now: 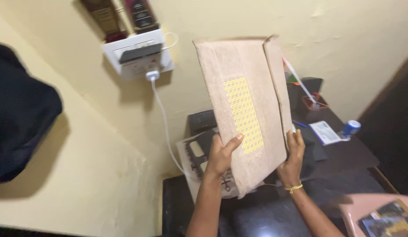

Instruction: The person clears items from a desk including books, notebooks, and a laptop, and then wipes the desk surface, keyboard, mouse, and speakers using a cloth.

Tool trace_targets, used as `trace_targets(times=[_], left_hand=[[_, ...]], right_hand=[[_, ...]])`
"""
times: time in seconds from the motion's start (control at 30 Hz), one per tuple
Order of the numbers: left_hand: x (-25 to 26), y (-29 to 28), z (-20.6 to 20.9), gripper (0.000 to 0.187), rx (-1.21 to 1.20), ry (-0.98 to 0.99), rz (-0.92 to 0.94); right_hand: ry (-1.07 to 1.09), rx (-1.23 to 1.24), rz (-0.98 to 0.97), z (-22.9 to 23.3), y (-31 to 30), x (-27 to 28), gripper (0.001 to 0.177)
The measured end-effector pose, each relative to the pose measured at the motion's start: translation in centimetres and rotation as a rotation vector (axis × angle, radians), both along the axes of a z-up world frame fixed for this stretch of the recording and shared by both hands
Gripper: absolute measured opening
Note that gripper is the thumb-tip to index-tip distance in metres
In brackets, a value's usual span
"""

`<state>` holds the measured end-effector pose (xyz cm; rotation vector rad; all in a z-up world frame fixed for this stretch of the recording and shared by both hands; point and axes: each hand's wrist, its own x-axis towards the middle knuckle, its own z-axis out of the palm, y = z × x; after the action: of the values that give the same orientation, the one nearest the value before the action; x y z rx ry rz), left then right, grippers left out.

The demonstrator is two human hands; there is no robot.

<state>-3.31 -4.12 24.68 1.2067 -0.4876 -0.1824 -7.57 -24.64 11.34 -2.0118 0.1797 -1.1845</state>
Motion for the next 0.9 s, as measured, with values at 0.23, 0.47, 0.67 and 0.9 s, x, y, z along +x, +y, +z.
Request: trace_targets(times=[0.23, 0.47, 0.67, 0.9], left_hand=[[-2.4, -8.8, -0.1, 0.041, 0.003, 0.034, -0.333], [-6.1, -23.2, -6.4, 0.048, -0.038, 0.087, -0.622], [-10.6, -35.1, -15.5, 0.062, 0.110, 0.316, -0.807], [-13.2, -46.2, -28.6, 0.058, 0.196, 0.756, -1.034]], right_hand=[[0.016, 0.229, -0.189, -1.6, -9.2, -7.2, 0.083], [0.038, 0.114, -0.588, -5.2, -17.1, -20.3, 0.053], [0.120, -0.048, -0.807, -7.5, -24.7, -30.6, 0.037], [0.426, 0.176, -0.930, -10.1, -31.0, -37.2, 0.064]])
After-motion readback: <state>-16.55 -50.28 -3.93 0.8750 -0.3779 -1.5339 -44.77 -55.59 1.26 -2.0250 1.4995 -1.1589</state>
